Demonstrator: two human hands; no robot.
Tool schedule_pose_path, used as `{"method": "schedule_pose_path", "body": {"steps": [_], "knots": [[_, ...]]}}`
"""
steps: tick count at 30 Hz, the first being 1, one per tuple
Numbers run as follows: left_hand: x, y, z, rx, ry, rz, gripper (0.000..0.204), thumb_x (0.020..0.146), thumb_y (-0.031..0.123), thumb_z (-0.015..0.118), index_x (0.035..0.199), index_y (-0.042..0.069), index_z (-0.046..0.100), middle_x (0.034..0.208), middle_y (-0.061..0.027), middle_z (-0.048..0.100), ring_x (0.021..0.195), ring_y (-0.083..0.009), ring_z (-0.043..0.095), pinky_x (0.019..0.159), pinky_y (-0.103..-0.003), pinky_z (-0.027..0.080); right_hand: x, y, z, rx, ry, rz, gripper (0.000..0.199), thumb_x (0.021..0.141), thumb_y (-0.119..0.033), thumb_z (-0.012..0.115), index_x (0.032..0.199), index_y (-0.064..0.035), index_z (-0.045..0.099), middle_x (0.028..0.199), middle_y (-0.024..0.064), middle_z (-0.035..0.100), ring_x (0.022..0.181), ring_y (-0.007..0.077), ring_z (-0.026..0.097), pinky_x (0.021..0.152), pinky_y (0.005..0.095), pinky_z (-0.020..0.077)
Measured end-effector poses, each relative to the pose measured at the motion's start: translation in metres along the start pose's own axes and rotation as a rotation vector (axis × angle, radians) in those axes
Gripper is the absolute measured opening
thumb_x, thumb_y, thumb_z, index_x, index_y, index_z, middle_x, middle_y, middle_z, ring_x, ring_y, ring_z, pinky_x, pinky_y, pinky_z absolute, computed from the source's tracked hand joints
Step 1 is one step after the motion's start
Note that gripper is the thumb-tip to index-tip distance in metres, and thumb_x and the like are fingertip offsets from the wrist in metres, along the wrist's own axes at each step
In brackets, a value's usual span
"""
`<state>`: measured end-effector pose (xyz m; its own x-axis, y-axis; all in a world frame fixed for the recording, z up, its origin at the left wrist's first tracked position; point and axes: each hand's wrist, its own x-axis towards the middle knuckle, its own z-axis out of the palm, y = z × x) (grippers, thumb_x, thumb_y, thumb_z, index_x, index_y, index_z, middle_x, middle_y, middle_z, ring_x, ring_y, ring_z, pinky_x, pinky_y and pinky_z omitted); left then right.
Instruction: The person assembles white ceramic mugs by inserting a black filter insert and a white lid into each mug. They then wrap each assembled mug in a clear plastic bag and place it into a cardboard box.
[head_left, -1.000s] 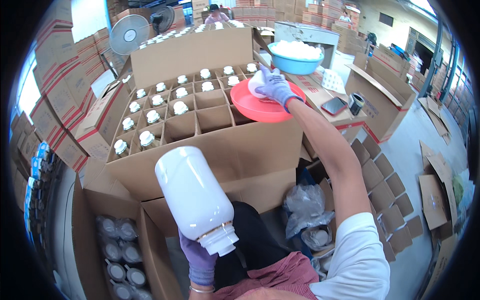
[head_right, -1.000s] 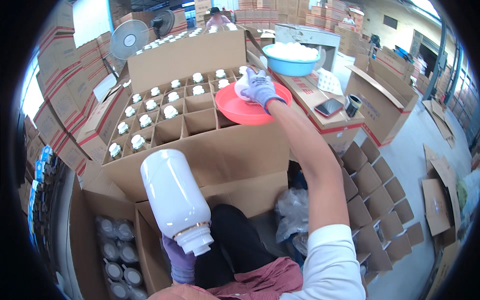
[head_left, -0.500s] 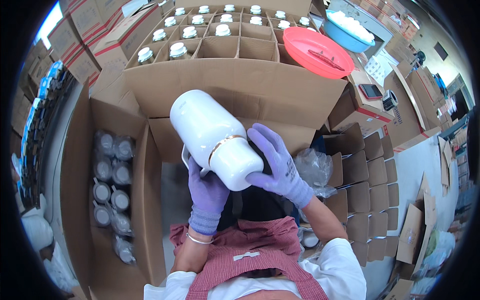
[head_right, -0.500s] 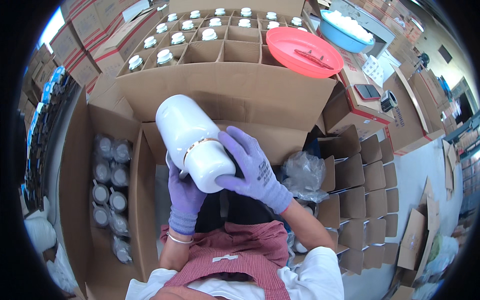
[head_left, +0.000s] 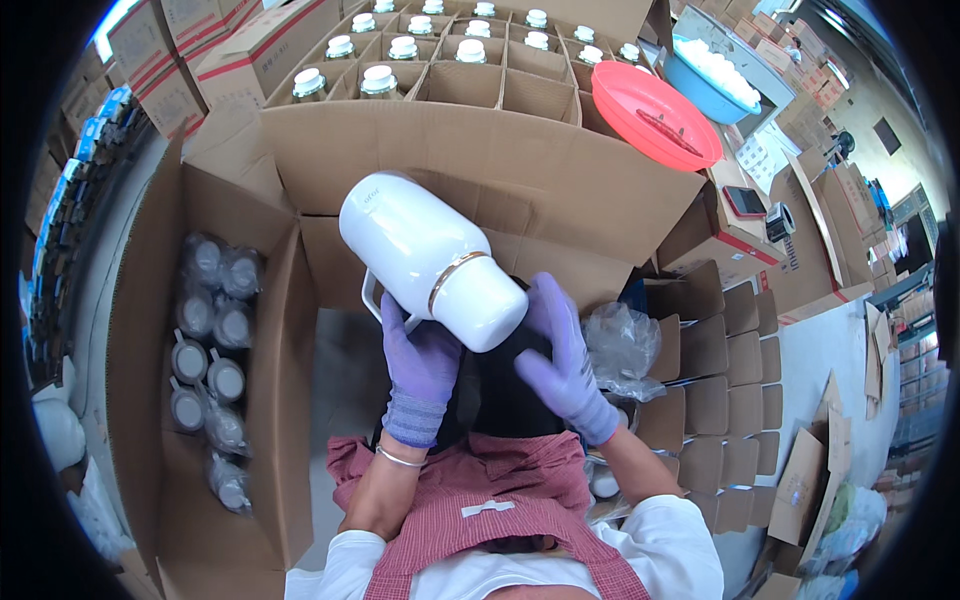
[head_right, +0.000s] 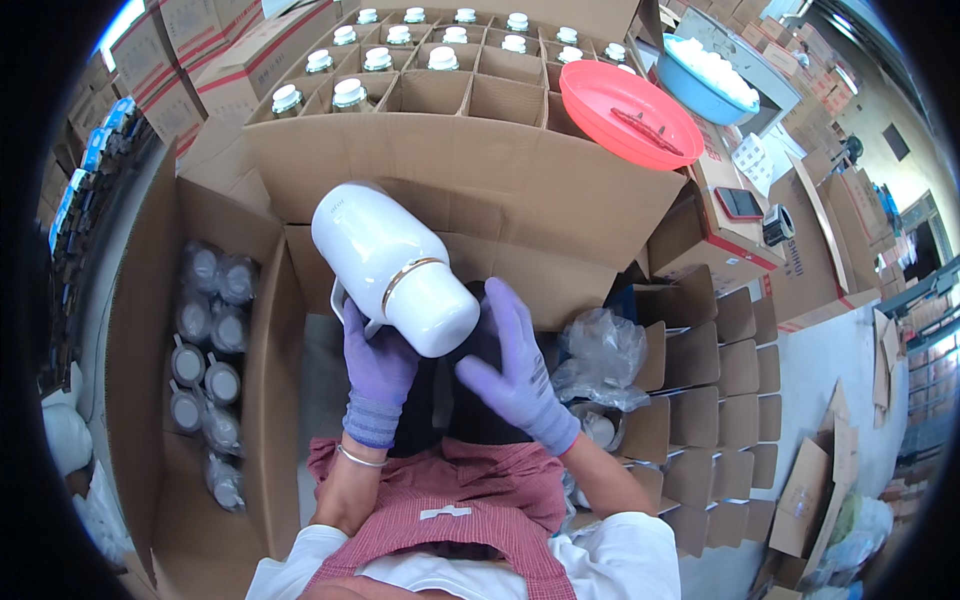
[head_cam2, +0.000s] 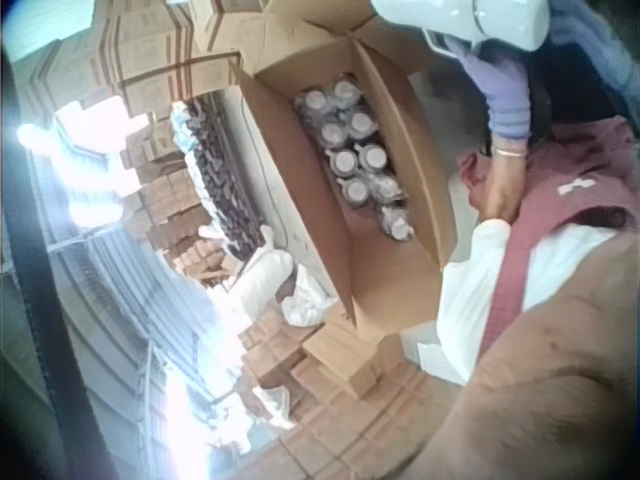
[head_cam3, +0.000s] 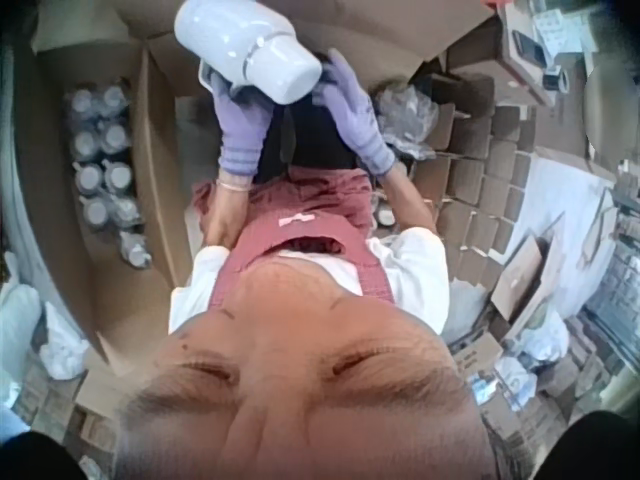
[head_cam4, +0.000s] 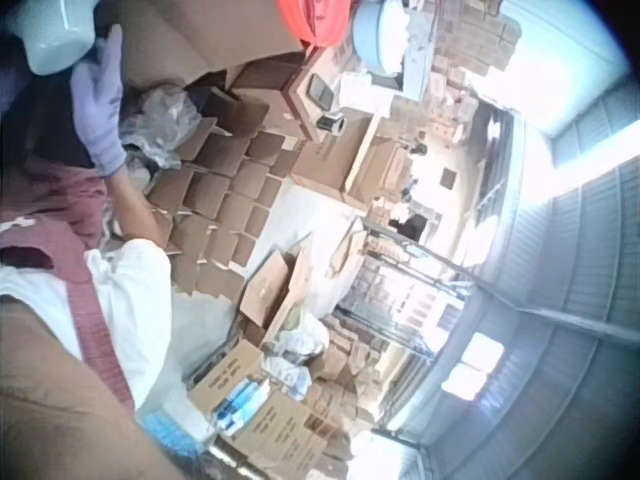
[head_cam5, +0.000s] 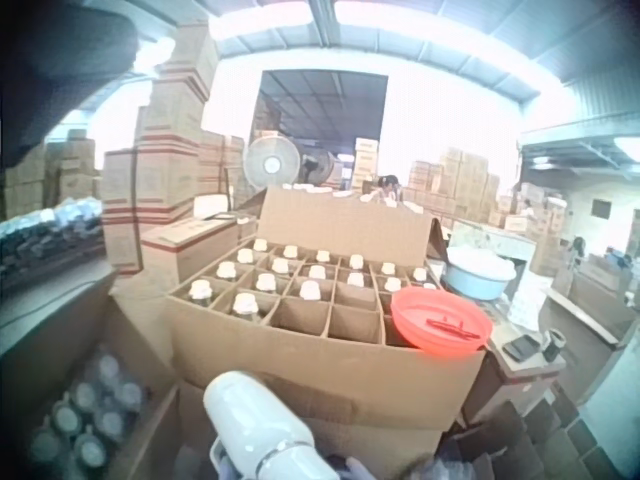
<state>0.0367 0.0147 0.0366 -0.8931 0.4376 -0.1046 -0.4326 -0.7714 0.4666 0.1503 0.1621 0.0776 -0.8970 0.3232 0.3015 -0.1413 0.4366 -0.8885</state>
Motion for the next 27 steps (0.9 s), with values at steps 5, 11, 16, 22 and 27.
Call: {"method": "schedule_pose_path", "body": {"steps": [5, 11, 16, 22, 27], "knots": [[-0.003, -0.006, -0.002, 0.788, -0.108, 0.390, 0.049, 0.105, 0.030, 0.041, 0.148, 0.006, 0.038, 0.146, -0.0132, 0.047, 0.133, -0.0291, 0.048, 0.113, -0.049, 0.038, 0.012, 0.004, 0.026, 0.451, -0.075, 0.316, 0.056, 0.097, -0.041, 0.053, 0.134, 0.0009, 0.049, 0.115, 0.0212, 0.061, 0.086, 0.0304, 0.066, 0.072, 0.0365, 0.0561], [0.013, 0.048, -0.024, 0.106, 0.010, 0.113, 0.043, 0.100, 0.005, 0.047, 0.143, 0.000, 0.044, 0.139, -0.0144, 0.055, 0.124, -0.0241, 0.056, 0.105, -0.037, 0.047, 0.059, -0.013, -0.030, 0.265, -0.327, 0.368, 0.044, 0.098, -0.033, 0.063, 0.128, -0.0019, 0.058, 0.097, 0.0134, 0.069, 0.075, 0.0225, 0.071, 0.069, 0.0323, 0.0582], [0.011, 0.115, -0.037, 1.333, -0.050, 0.353, 0.034, 0.106, 0.019, 0.044, 0.124, -0.004, 0.061, 0.113, -0.0152, 0.068, 0.103, -0.0199, 0.066, 0.091, -0.036, 0.053, 0.223, -0.025, -0.182, -0.764, 0.342, -0.270, 0.030, 0.089, -0.027, 0.065, 0.107, -0.0027, 0.067, 0.093, 0.0162, 0.069, 0.085, 0.0279, 0.067, 0.079, 0.0405, 0.0540], [0.019, 0.116, -0.070, 1.132, -0.030, 0.072, 0.041, 0.104, 0.029, 0.048, 0.109, -0.006, 0.068, 0.098, -0.0105, 0.071, 0.091, -0.0155, 0.066, 0.082, -0.030, 0.052, 0.314, 0.047, -0.246, -1.502, -0.156, 0.315, 0.049, 0.070, -0.040, 0.070, 0.105, -0.0053, 0.073, 0.096, 0.0195, 0.072, 0.093, 0.0316, 0.070, 0.091, 0.0378, 0.0532], [0.039, 0.115, -0.085, 1.048, -0.068, -0.043, 0.042, 0.101, 0.036, 0.053, 0.106, -0.004, 0.068, 0.094, -0.0084, 0.071, 0.084, -0.0131, 0.067, 0.076, -0.028, 0.053, 0.292, 0.017, -0.280, -0.159, 0.172, 0.112, 0.027, 0.092, -0.029, 0.058, 0.093, -0.0022, 0.064, 0.081, 0.0075, 0.065, 0.079, 0.0200, 0.064, 0.077, 0.0319, 0.0522]]}}
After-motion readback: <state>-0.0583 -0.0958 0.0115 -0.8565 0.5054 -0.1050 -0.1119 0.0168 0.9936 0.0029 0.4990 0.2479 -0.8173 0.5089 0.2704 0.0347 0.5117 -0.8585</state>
